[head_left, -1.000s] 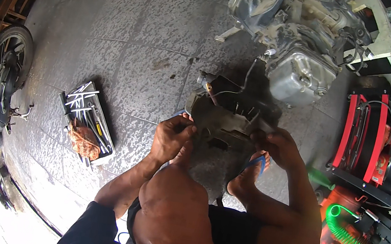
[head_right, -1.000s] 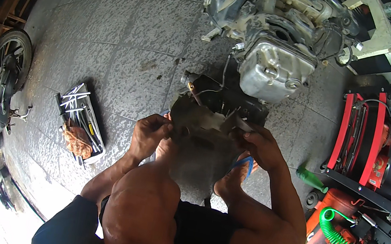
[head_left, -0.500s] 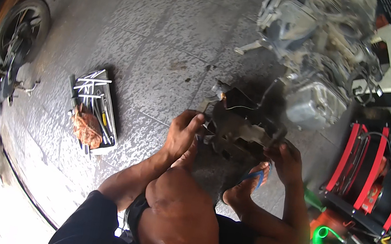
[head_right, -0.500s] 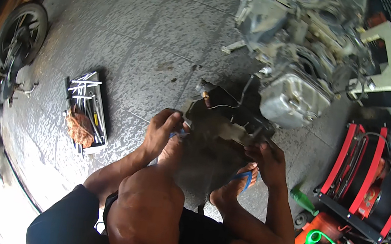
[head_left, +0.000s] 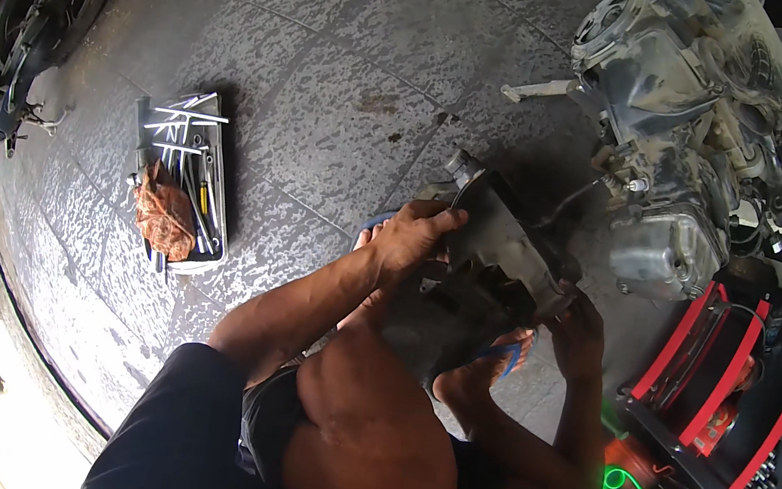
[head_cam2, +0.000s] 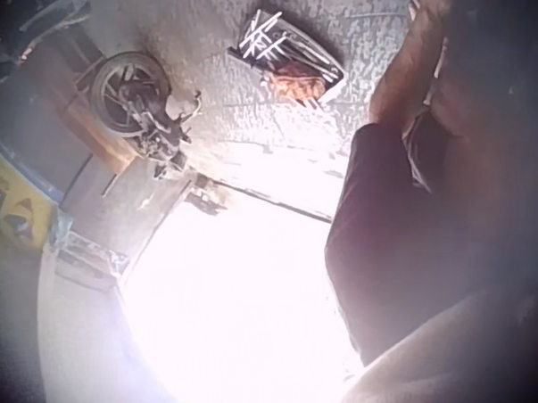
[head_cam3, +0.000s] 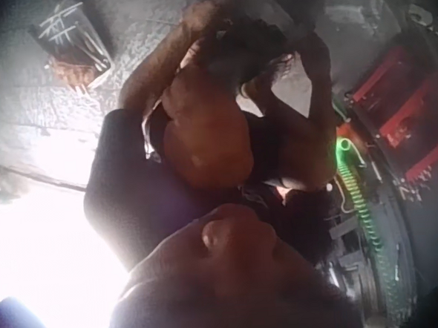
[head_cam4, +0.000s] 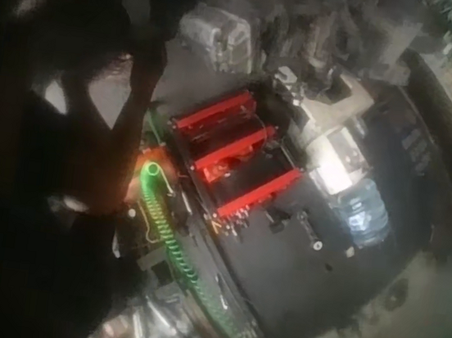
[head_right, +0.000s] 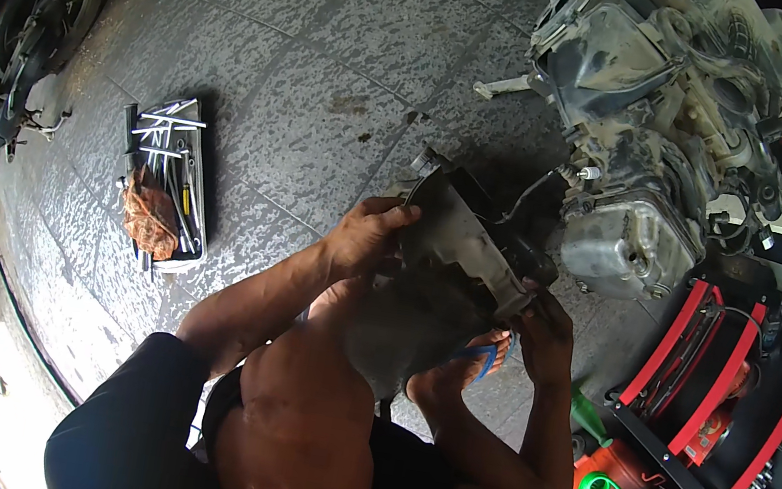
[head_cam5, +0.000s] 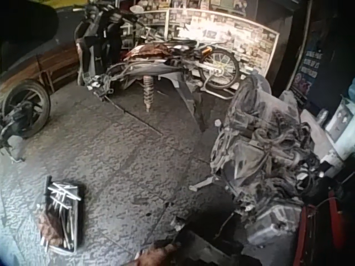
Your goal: The person works on a detached motorcycle engine by hand, removing and adjusting various plastic covers and metal components while the engine sits on the floor.
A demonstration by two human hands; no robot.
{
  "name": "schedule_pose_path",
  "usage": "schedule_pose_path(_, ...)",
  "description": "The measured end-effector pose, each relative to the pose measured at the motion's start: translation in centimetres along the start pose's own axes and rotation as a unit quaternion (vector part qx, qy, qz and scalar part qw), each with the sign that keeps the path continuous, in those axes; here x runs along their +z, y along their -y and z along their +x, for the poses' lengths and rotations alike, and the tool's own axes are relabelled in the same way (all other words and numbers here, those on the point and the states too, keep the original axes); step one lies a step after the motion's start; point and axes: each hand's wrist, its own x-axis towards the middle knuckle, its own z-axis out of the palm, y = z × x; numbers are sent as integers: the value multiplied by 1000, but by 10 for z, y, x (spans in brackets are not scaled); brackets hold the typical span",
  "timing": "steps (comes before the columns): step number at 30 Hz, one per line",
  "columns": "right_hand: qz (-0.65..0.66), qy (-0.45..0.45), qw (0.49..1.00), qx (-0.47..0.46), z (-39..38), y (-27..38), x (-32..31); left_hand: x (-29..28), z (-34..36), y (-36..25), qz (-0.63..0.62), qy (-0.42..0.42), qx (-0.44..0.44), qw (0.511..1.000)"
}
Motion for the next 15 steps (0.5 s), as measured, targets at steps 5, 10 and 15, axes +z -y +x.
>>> schedule_pose_path(5,74,13,997,-8,-1,19,3,-4,5,7,-44,-16,2,999)
schedule_pose_path(10,51,-27,998,-30,8,28,-10,-22,0,-9,58,-39,43,997)
schedule_pose_path(15,-160,29,987,19,16,47,-21,-72,-23,-30,176,-137,129,966)
